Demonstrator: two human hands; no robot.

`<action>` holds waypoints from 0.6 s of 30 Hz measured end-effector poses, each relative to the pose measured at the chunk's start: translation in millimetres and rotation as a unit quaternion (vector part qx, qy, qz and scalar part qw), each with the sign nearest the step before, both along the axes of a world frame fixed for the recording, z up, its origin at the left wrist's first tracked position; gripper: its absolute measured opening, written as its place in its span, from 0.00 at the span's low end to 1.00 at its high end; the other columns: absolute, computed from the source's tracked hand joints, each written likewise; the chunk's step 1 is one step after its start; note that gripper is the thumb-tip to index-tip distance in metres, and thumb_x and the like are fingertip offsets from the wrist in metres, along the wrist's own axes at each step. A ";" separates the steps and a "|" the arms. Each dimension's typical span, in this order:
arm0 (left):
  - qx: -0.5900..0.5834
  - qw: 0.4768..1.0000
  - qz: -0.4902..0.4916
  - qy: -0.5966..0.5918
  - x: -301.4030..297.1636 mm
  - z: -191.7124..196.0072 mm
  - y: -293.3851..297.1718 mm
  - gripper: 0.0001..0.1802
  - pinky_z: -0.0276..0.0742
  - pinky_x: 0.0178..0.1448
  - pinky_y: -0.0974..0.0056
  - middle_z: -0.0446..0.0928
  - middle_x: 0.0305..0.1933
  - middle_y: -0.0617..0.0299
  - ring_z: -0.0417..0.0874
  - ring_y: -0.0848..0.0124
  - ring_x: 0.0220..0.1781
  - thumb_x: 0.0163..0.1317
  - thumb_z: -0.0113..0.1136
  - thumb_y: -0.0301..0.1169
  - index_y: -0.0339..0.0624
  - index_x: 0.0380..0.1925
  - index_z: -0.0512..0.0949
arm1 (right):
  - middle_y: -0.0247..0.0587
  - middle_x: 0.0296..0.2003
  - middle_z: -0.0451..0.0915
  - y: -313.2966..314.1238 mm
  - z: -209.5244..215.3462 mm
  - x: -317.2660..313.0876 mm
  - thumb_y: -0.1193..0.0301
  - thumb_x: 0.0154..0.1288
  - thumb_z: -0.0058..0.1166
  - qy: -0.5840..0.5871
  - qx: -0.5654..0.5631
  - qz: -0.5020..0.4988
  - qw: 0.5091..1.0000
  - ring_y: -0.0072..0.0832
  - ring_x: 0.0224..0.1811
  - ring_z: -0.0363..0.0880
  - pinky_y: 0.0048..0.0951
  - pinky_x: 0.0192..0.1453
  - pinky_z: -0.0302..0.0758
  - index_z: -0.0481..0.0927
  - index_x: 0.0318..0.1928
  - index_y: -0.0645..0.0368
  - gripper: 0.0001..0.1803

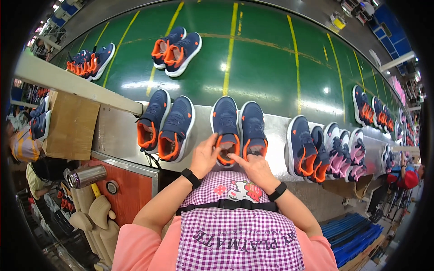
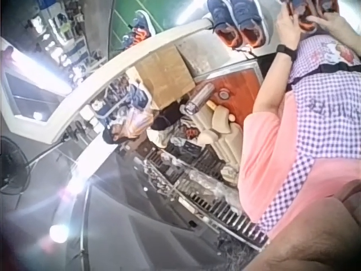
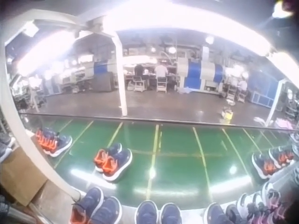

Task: The recorder is inspecting and assembling shoes on a conveyor belt in a factory setting.

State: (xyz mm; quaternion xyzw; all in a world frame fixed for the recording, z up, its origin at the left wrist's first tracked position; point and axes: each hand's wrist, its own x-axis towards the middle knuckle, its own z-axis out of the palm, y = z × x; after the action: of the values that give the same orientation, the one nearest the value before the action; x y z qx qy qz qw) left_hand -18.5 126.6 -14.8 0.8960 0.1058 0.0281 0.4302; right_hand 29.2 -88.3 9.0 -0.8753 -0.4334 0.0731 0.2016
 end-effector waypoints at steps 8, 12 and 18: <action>-0.053 0.998 -0.029 0.032 18.2 27.4 13.7 0.25 0.74 0.53 0.57 0.78 0.45 0.47 0.79 0.54 0.50 0.58 0.61 0.32 0.39 0.55 0.71 | 0.47 0.28 0.76 35.2 16.0 13.5 0.43 0.40 0.67 0.134 -0.089 -0.130 0.978 0.42 0.34 0.79 0.42 0.35 0.72 0.79 0.33 0.51 0.27; 0.003 0.998 -0.019 -0.058 37.2 44.0 53.4 0.18 0.72 0.52 0.57 0.78 0.41 0.52 0.77 0.54 0.46 0.57 0.61 0.34 0.39 0.47 0.76 | 0.44 0.28 0.75 31.2 8.1 59.3 0.47 0.42 0.67 0.034 -0.045 -0.120 0.991 0.40 0.34 0.79 0.40 0.35 0.73 0.79 0.32 0.51 0.24; 0.047 0.998 -0.007 -0.046 99.7 55.4 122.4 0.15 0.73 0.52 0.61 0.78 0.40 0.53 0.78 0.56 0.46 0.57 0.60 0.29 0.38 0.44 0.78 | 0.41 0.31 0.75 41.6 -3.4 188.1 0.54 0.44 0.68 -0.067 -0.001 -0.197 0.978 0.39 0.39 0.77 0.40 0.38 0.73 0.77 0.37 0.50 0.22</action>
State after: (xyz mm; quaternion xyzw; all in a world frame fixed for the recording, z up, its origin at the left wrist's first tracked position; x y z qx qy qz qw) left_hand 81.2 249.1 40.6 0.9137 0.0788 0.0711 0.3923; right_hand 217.3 -46.7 5.7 -0.9465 -0.2653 -0.0262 0.1818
